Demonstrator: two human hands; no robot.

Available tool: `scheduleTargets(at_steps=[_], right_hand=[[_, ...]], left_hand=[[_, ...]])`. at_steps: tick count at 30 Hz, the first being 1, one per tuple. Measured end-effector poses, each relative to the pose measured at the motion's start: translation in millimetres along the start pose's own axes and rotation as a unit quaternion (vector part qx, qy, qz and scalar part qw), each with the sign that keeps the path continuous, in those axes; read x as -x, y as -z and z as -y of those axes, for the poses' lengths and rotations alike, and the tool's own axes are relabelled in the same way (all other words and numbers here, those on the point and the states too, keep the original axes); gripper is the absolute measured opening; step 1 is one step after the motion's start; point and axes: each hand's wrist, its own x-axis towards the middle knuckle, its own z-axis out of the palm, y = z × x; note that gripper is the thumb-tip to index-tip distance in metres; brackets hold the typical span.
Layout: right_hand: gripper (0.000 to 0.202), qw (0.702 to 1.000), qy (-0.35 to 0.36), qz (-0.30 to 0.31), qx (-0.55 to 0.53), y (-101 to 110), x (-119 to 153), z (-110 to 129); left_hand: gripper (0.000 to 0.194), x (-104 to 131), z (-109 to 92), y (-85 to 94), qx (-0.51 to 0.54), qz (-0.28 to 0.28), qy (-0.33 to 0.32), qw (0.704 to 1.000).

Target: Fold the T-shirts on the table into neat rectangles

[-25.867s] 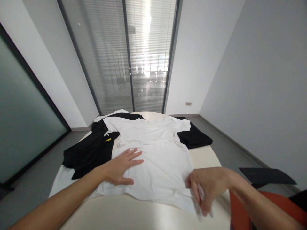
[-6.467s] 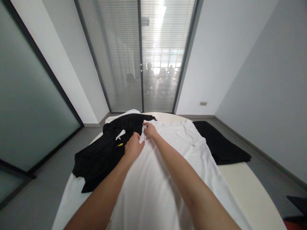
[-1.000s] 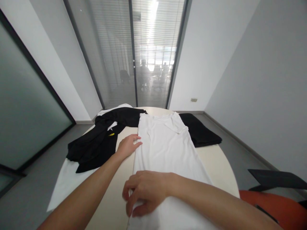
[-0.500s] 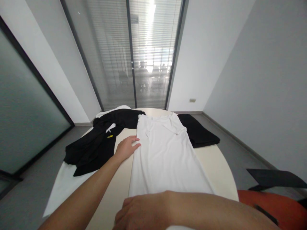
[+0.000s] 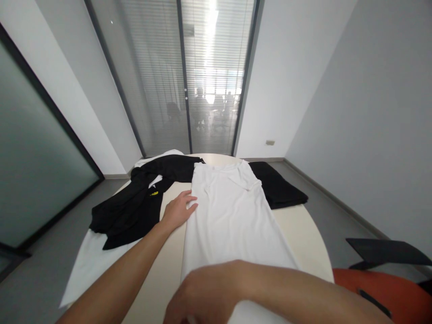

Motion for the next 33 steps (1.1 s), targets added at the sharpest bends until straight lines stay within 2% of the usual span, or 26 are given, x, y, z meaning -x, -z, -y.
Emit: scheduleTargets(at_steps=[2,4,5,7,10,14,16,21,25,27,31,33], right_hand=[[0.022,0.987,-0.103,-0.112,0.055,16.8,13.5,3.2],[0.020,0.931,-0.250,-0.217,0.151,29.7,27.5,1.4],[0.022,0.897,-0.315,-0.248,0.185,33.8,33.6,-1.0],[0.030,0.842,-0.418,-0.273,0.206,36.8,42.1,-6.3],[0.037,0.802,-0.502,-0.278,0.168,32.6,46.1,-11.4],[0.044,0.761,-0.552,-0.312,0.138,27.4,46.2,-13.8],[0.043,0.751,-0.555,-0.336,0.124,27.5,47.7,-16.4],[0.024,0.777,-0.507,-0.369,0.059,26.9,51.7,-29.4],[0.023,0.796,-0.474,-0.376,0.007,27.5,57.1,-35.4],[0.023,0.789,-0.482,-0.380,0.003,29.4,61.1,-34.3],[0.022,0.772,-0.530,-0.347,0.047,32.9,65.1,-31.8],[0.029,0.758,-0.535,-0.367,0.066,34.0,63.6,-33.5]], left_hand=[[0.029,0.8,-0.3,0.4,0.000,0.000,-0.002,1.000],[0.030,1.4,-0.2,0.7,0.001,0.001,-0.005,1.000],[0.030,1.7,-0.1,0.8,0.002,0.001,-0.006,1.000],[0.030,2.1,-0.2,1.3,0.003,0.002,-0.005,1.000],[0.031,3.1,-1.2,1.9,0.001,0.004,-0.001,1.000],[0.033,5.6,-3.4,2.2,-0.010,0.001,-0.013,1.000],[0.035,7.4,-4.2,2.1,-0.014,0.000,-0.017,1.000],[0.037,10.2,-3.7,1.6,-0.012,-0.003,-0.025,1.000],[0.036,10.2,-2.7,1.5,-0.013,-0.003,-0.022,1.000],[0.036,9.9,-2.5,1.8,-0.013,0.000,-0.021,1.000],[0.037,9.6,-2.9,1.9,-0.012,0.008,-0.017,1.000],[0.039,9.5,-3.6,1.8,-0.012,0.009,-0.019,1.000]])
